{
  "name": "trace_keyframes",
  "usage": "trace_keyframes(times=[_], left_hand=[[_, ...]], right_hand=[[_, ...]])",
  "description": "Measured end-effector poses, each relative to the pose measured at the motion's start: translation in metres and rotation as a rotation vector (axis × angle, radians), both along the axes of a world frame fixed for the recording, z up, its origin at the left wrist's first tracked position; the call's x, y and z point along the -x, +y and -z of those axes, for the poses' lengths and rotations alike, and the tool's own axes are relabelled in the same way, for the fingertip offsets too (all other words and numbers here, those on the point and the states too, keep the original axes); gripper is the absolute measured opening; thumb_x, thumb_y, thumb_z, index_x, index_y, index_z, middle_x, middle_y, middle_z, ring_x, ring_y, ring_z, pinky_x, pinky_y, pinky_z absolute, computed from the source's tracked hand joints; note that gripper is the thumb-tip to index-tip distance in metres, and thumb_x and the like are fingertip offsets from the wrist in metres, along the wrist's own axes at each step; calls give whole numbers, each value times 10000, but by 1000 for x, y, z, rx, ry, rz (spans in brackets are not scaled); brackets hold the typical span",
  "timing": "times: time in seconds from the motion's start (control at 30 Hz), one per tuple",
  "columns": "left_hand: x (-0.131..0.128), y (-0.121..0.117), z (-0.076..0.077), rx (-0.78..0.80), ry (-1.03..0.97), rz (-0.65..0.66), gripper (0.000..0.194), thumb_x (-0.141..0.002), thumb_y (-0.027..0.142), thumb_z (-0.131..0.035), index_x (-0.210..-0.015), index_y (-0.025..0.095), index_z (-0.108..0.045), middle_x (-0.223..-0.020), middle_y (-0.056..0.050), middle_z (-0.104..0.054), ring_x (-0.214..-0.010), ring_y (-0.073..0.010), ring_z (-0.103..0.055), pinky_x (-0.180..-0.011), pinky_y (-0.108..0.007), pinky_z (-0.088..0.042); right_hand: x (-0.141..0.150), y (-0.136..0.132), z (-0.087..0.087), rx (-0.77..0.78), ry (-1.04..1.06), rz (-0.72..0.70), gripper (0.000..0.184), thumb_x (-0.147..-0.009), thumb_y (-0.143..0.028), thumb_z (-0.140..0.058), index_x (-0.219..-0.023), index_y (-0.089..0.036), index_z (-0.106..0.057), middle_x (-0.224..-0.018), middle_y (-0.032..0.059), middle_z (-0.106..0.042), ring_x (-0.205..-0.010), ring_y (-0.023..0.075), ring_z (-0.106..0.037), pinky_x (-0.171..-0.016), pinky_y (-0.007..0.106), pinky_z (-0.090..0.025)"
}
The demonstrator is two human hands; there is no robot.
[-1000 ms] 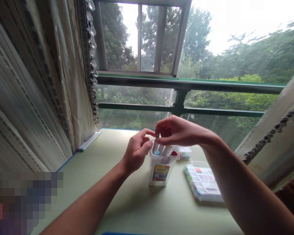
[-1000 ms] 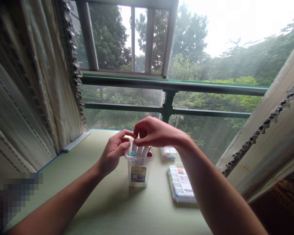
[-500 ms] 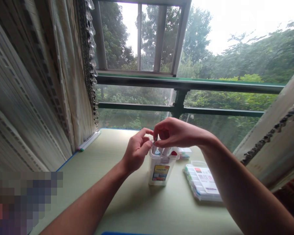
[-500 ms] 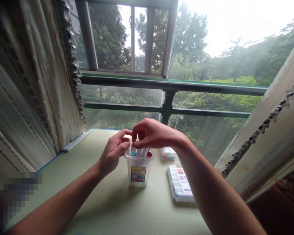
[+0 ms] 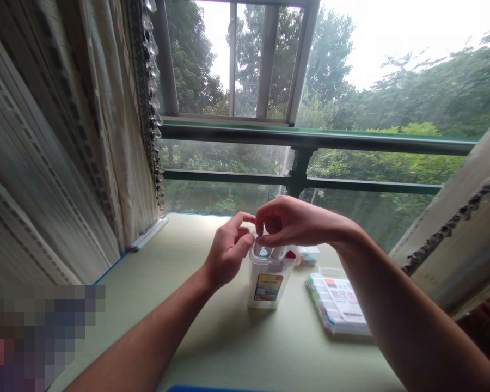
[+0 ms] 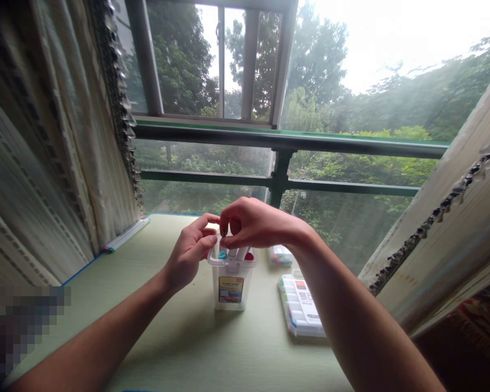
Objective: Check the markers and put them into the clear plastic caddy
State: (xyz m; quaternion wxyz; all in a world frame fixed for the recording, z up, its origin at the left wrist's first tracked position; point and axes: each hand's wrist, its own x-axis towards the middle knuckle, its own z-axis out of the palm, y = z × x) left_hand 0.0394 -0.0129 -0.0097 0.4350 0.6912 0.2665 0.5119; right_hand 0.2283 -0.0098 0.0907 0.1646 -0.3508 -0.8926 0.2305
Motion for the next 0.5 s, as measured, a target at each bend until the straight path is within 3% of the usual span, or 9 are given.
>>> trace_keyframes(times=[0.5], left_hand=[[0,0,2,-10,-10,10,298,-880,304,-563,-1127,140,-593,-608,52,-500,-508,-89,-382,-492,-204,-279]], right_hand=[[4,-4,-1,-70,-69,20,77,-784,-210,-724,-748,-150,-695,-625,-57,-523,-564,75,-419,-496,222,-300]])
